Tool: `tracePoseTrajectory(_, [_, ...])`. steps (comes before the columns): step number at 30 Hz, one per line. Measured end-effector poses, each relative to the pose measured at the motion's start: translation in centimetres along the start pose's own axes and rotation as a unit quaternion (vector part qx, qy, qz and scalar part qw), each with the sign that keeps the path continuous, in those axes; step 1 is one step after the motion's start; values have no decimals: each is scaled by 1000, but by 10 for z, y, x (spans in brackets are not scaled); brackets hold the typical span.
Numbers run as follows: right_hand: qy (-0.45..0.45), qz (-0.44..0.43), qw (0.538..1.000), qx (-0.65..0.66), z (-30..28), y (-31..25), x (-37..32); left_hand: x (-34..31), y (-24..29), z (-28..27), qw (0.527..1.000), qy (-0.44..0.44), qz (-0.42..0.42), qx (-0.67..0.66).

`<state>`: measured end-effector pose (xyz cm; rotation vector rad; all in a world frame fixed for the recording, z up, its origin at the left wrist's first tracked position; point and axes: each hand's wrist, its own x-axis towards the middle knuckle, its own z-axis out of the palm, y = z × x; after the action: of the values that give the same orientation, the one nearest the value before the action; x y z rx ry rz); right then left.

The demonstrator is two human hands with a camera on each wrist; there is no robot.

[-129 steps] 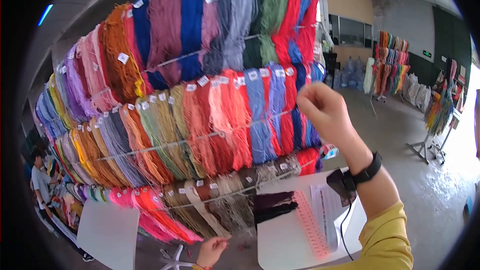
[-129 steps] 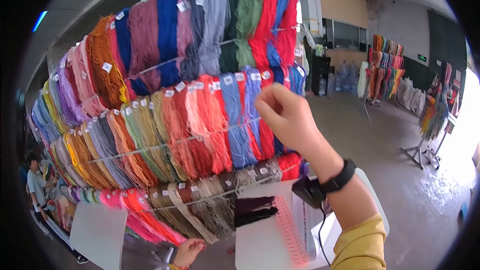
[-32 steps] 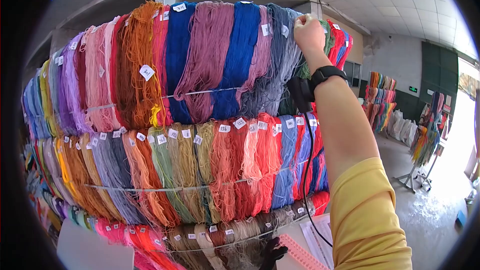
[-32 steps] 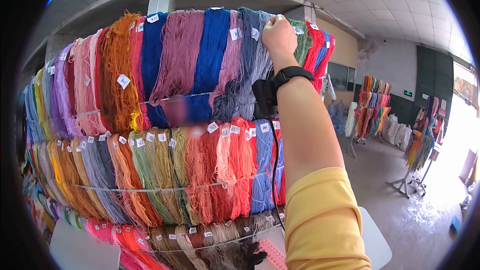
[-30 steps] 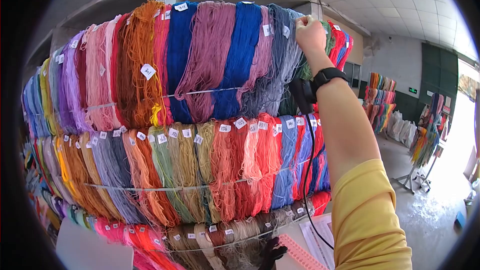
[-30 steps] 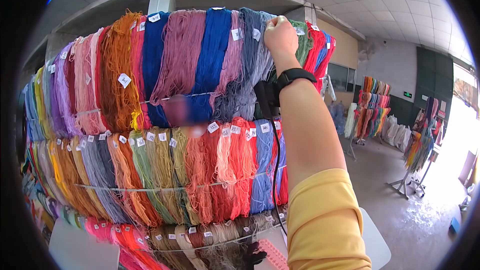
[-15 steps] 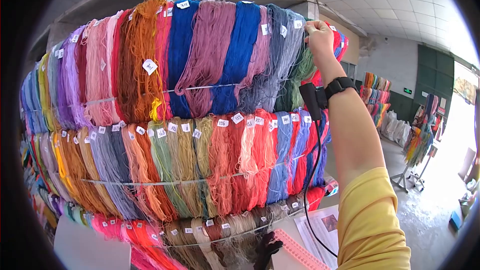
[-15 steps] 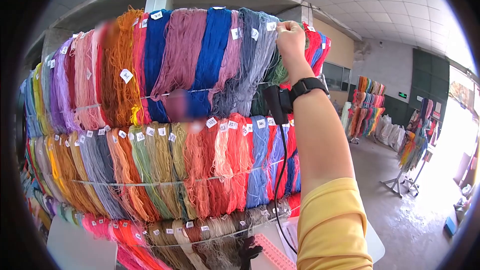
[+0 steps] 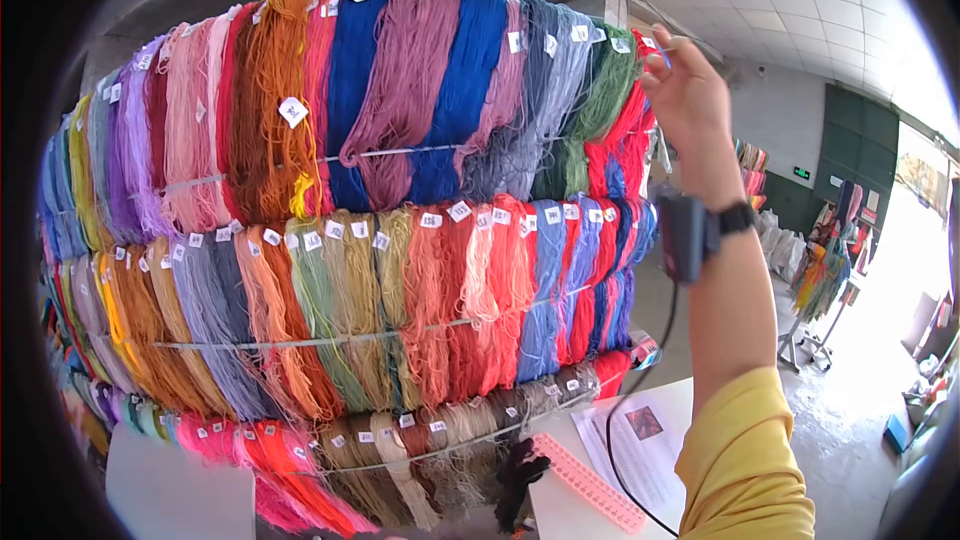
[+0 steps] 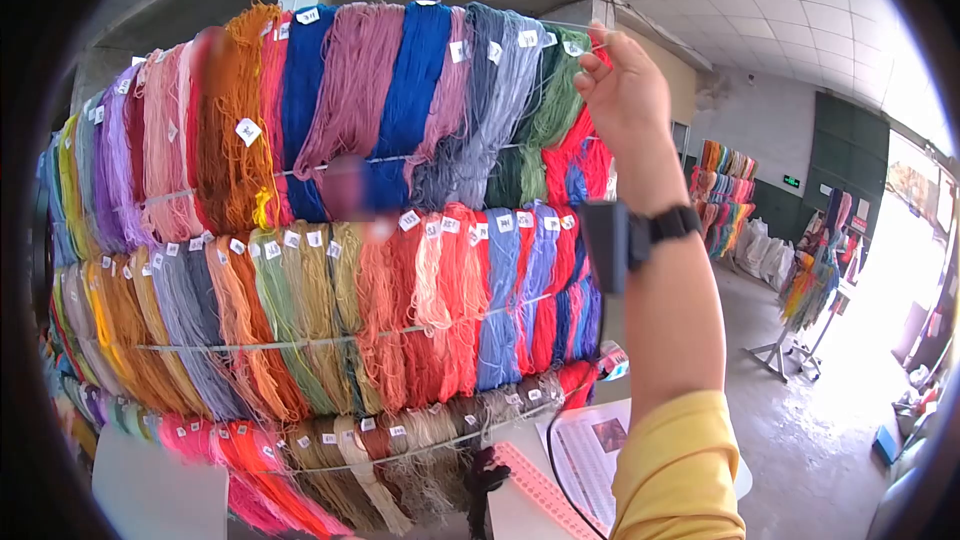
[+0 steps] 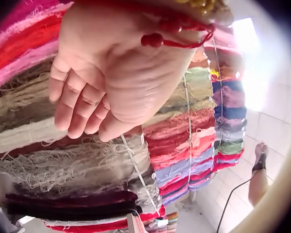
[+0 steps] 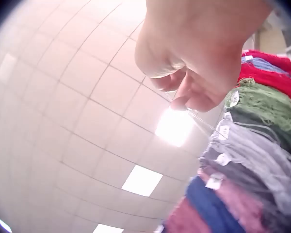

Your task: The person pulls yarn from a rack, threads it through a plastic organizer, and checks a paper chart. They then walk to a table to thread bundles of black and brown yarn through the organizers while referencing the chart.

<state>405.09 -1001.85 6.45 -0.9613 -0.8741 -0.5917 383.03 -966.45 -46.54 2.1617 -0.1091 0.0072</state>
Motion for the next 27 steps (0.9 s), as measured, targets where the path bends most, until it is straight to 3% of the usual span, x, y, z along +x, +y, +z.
tracePoseTrajectory(1, [-73, 29, 994, 75, 1, -14, -22, 9, 19, 0, 1000, -19, -7, 3])
tracePoseTrajectory(3, [-42, 16, 998, 37, 16, -40, -81, 25, 23, 18, 998, -61, -4, -30])
tracePoseTrajectory(5, [-186, 65, 979, 58, -17, -60, -130, 49, 26, 41, 992, -102, 47, -54])
tracePoseTrajectory(7, [-172, 132, 976, -38, -50, -79, -190, 70, 43, 61, 985, -134, 94, -56])
tracePoseTrajectory(9, [-68, 196, 976, -69, -114, -106, -255, 83, 50, 88, 973, -162, 95, -138])
tracePoseTrajectory(11, [185, 207, 950, -145, -179, -150, -324, 94, 67, 105, 954, -214, 83, -192])
tracePoseTrajectory(13, [360, 126, 864, -329, -306, -232, -404, 104, 80, 123, 937, -250, 87, -227])
tracePoseTrajectory(14, [454, 94, 783, -415, -352, -283, -445, 106, 88, 131, 927, -264, 80, -255])
tracePoseTrajectory(16, [599, 17, 625, -499, -392, -372, -513, 111, 105, 144, 925, -279, 89, -240])
tracePoseTrajectory(18, [631, -36, 561, -534, -394, -394, -528, 115, 115, 167, 900, -300, 42, -314])
tracePoseTrajectory(20, [574, 5, 572, -585, -345, -324, -487, 117, 131, 181, 893, -315, 2, -320])
tracePoseTrajectory(21, [514, 25, 625, -587, -347, -290, -482, 118, 141, 187, 892, -317, -22, -321])
tracePoseTrajectory(22, [477, 80, 626, -611, -333, -242, -468, 119, 147, 191, 891, -316, -46, -323])
tracePoseTrajectory(23, [389, 149, 702, -578, -320, -199, -463, 117, 151, 195, 897, -294, -68, -323])
tracePoseTrajectory(24, [290, 189, 727, -593, -301, -153, -456, 116, 154, 198, 902, -271, -88, -324])
tracePoseTrajectory(25, [256, 234, 773, -531, -287, -106, -452, 115, 155, 200, 907, -246, -108, -325])
tracePoseTrajectory(26, [275, 304, 784, -465, -240, -67, -435, 114, 152, 200, 891, -227, -148, -366])
tracePoseTrajectory(27, [211, 364, 777, -468, -231, -31, -438, 114, 147, 200, 871, -206, -187, -404])
